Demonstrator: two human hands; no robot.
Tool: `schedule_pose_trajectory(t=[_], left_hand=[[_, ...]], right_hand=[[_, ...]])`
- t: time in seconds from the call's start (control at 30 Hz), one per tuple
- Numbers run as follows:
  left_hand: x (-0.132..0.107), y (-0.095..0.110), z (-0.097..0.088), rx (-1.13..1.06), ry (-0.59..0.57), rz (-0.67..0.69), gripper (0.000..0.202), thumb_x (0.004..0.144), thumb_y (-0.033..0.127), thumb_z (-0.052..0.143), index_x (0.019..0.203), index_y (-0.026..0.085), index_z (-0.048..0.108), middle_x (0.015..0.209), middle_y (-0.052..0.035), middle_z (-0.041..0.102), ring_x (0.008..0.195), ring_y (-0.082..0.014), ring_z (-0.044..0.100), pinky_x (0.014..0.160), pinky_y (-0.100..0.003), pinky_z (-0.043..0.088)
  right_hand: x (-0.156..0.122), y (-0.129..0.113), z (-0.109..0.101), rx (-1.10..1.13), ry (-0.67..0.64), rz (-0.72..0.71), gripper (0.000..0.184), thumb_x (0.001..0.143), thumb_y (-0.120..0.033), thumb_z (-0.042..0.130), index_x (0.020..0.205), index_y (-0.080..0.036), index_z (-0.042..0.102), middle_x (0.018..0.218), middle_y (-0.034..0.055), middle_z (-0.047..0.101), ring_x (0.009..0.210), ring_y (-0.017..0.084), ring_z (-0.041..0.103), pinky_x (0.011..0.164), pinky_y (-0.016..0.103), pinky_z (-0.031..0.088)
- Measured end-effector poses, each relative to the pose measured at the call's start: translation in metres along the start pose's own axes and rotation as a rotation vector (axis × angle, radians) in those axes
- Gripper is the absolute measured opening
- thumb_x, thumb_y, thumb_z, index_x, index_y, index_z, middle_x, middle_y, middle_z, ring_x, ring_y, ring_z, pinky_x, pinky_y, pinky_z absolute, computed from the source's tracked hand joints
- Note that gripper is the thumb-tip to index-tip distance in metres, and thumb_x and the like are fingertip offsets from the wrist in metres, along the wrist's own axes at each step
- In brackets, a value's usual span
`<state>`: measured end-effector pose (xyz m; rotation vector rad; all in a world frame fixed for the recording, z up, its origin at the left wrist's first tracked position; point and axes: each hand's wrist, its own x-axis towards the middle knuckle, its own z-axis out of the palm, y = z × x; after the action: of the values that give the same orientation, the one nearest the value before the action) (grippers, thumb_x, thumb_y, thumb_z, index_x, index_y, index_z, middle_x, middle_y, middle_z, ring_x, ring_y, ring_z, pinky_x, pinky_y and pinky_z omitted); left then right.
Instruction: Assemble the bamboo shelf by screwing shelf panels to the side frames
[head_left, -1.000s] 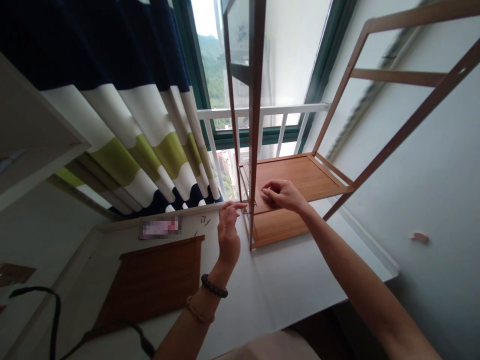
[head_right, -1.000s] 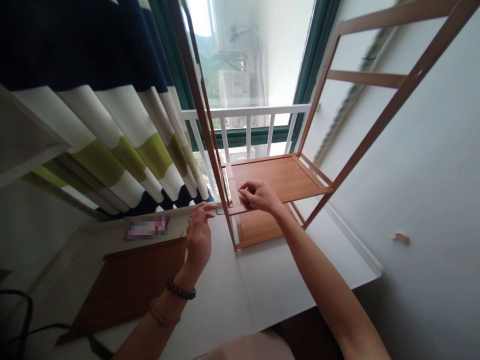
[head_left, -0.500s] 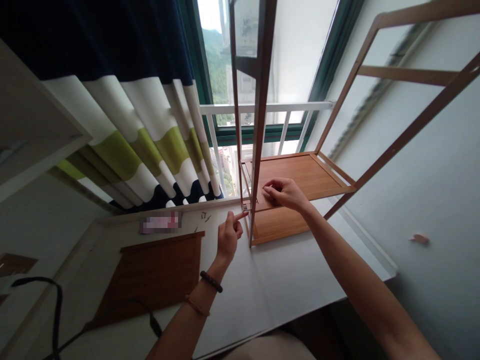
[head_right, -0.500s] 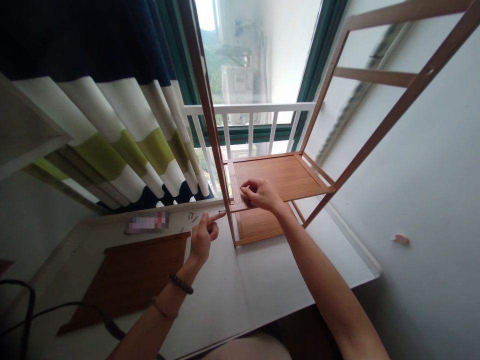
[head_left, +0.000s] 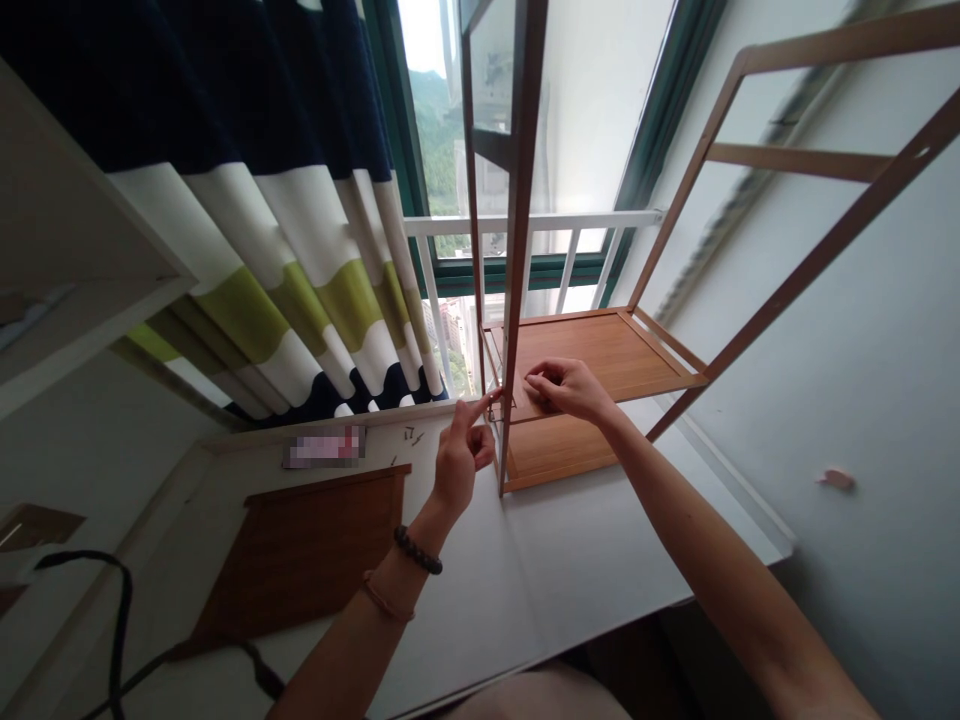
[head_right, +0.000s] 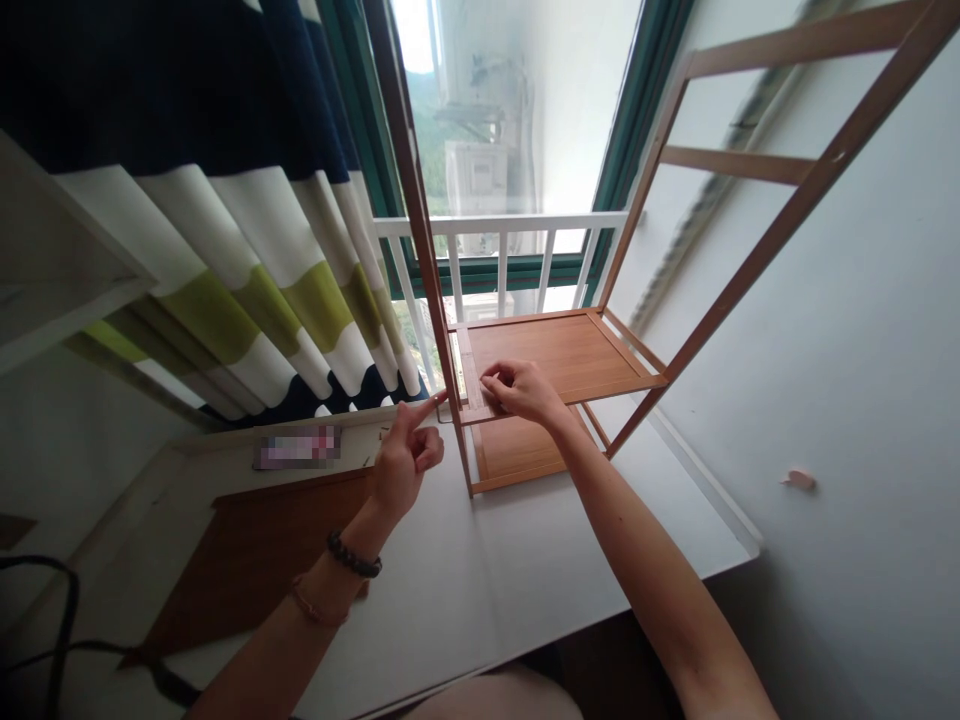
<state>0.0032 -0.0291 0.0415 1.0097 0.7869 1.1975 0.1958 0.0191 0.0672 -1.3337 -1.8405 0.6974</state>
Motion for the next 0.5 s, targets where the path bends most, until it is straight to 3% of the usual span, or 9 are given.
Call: schedule_pose_trajectory(t=[0.23,0.37,0.5], left_hand=[[-0.025,-0.030,-0.021,0.054,-0.076,-0.050,0.066,0.086,0.062,0.026,0.102,0.011,0.065,0.038,0.0069,0.029,0.037,-0.0080,0.023,0.042,-0.024,0.017],[-0.017,-0.042,-0.035,0.210,-0.071,-0.094,0.072,0.084,0.066,0.025,0.097,0.009,0.067,0.037,0.0059,0.030,0.036,-0.0075,0.023,0.041,-0.024,0.014],[0.002,-0.040,-0.037,0.089,-0.039,-0.136,0.076,0.082,0.068,0.024,0.091,0.006,0.067,0.034,0.0071,0.027,0.034,-0.0063,0.020,0.041,-0.023,0.016]], right_hand=[[0.001,0.002,0.000,-0.033,-0.012,-0.017,0.032,0.081,-0.040,0.051,0.082,-0.012,0.066,0.066,0.0044,0.063,0.057,0.011,0.054,0.051,0.022,0.041],[0.000,0.001,0.000,-0.029,-0.020,-0.007,0.032,0.081,-0.040,0.051,0.083,-0.012,0.066,0.065,0.0040,0.063,0.056,0.011,0.054,0.050,0.022,0.040],[0.000,-0.001,0.000,-0.048,-0.010,-0.006,0.032,0.080,-0.040,0.051,0.083,-0.012,0.067,0.065,0.0041,0.063,0.057,0.011,0.054,0.051,0.022,0.040]])
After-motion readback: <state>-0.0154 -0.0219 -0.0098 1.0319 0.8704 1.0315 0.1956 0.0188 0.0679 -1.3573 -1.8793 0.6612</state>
